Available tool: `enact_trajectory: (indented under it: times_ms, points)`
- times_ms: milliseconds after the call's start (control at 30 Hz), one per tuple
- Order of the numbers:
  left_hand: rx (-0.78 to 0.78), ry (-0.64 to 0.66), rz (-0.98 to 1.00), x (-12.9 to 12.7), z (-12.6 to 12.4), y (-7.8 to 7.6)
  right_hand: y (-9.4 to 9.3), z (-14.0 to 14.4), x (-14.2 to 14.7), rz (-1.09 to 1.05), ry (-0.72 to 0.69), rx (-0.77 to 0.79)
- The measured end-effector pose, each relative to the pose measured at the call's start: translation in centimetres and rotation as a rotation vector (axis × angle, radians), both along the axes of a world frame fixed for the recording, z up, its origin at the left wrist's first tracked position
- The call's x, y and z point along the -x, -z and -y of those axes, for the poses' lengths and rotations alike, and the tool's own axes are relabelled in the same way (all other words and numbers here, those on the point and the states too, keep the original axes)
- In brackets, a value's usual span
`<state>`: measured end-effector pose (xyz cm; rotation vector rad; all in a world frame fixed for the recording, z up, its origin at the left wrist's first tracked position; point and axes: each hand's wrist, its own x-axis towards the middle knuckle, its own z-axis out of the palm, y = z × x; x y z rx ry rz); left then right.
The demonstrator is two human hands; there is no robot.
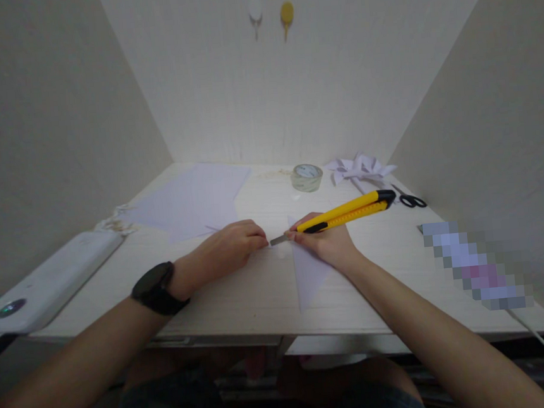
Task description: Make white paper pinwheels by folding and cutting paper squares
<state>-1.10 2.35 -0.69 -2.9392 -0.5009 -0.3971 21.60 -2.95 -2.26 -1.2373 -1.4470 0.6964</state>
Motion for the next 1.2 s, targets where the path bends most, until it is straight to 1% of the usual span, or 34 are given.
enact_trajectory:
  times_ms: [100,333,600,800,933,1200]
  points:
    - [-0.007,0.003,0.004,0.00,0.08,-0.07,0.06,-0.03,-0.03,-0.017,-0.012,0.006]
    - [-0.003,0.009,0.019,0.02,0.04,-0.04,-0.44,0.18,0.30,-0.020,-0.002,0.018]
    - [0.003,0.012,0.027,0.14,-0.14,0.10,0.11,-0.03,-0.09,0.024,0.007,0.010]
    - [0.007,0.006,0.023,0.14,-0.03,-0.09,-0.44,0.23,0.13,0.037,0.008,0.018]
    - [0.016,0.005,0.034,0.17,-0.01,-0.17,-0.38,0.20,0.15,0.036,0.017,0.006]
    - [0.045,0.000,0.064,0.28,-0.25,0.09,-0.44,0.25,0.24,-0.017,-0.008,0.007]
